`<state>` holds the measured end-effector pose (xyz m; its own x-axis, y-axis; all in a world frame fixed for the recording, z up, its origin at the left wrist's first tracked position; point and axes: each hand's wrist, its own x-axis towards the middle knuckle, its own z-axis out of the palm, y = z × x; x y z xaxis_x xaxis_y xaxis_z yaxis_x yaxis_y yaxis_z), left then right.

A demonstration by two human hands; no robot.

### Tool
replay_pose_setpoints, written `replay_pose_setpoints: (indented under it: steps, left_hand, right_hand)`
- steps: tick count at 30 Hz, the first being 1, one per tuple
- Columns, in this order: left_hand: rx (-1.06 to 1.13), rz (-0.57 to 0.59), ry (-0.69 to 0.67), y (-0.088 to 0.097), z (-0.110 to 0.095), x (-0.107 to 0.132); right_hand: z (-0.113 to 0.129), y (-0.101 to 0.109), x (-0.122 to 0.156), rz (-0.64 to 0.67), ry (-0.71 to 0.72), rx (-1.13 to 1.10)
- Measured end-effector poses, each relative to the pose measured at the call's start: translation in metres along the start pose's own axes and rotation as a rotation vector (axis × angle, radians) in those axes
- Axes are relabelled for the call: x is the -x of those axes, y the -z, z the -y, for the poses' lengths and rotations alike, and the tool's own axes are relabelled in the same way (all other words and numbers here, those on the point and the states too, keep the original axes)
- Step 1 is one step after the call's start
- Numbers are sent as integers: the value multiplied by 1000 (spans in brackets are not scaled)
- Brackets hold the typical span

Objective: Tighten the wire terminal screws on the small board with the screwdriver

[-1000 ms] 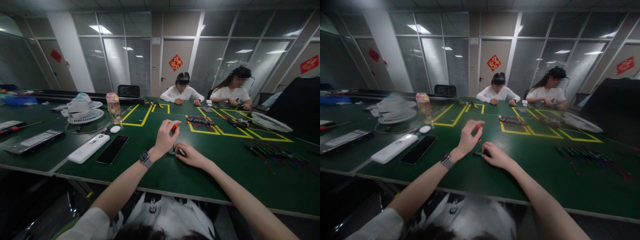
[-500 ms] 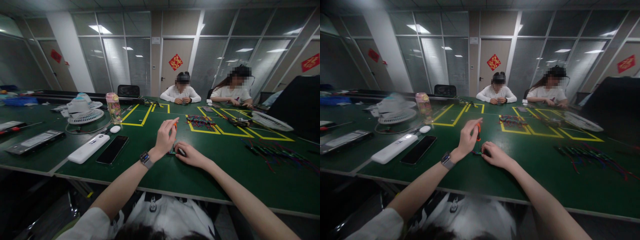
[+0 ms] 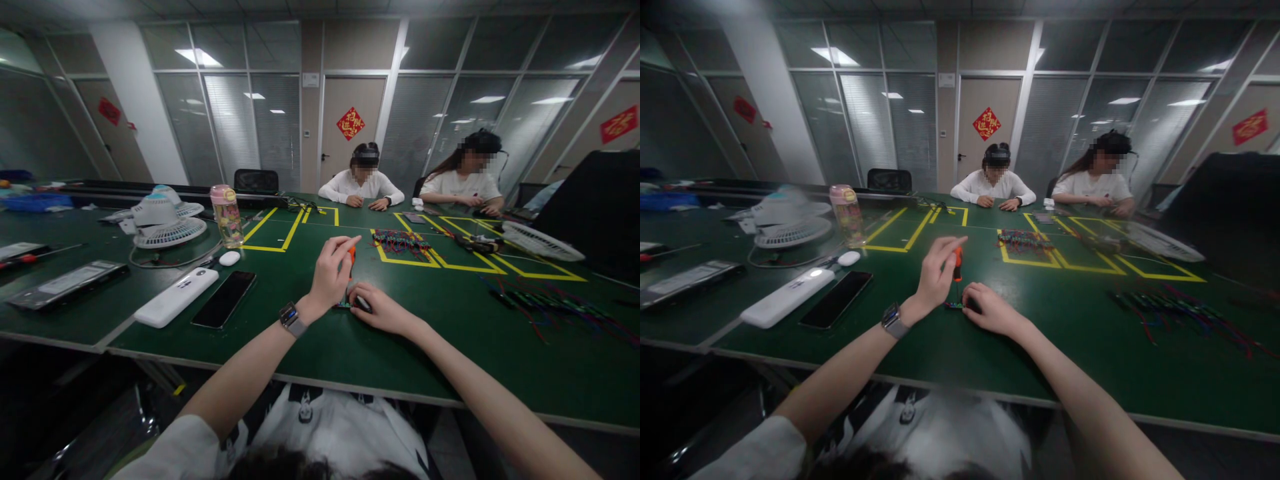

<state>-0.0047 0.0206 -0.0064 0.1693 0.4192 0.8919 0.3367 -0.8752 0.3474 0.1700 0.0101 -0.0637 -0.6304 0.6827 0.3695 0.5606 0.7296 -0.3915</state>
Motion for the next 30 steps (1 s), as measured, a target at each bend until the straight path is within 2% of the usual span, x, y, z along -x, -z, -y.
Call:
replay_pose_setpoints:
  steps: [9, 16, 23, 30]
  left_hand:
    - [-88, -67, 20, -2, -1, -1]
    - [15, -10, 1, -1, 0, -1]
    - [-80, -62, 10, -2, 0, -1]
    - [-25, -6, -8, 0, 0, 0]
  right_hand:
    - [1, 1, 0, -8, -6, 0]
    - [-1, 0, 1, -6, 2, -13]
    - [-1, -1, 0, -3, -6, -6]
    - [0, 0, 0, -7, 9, -7]
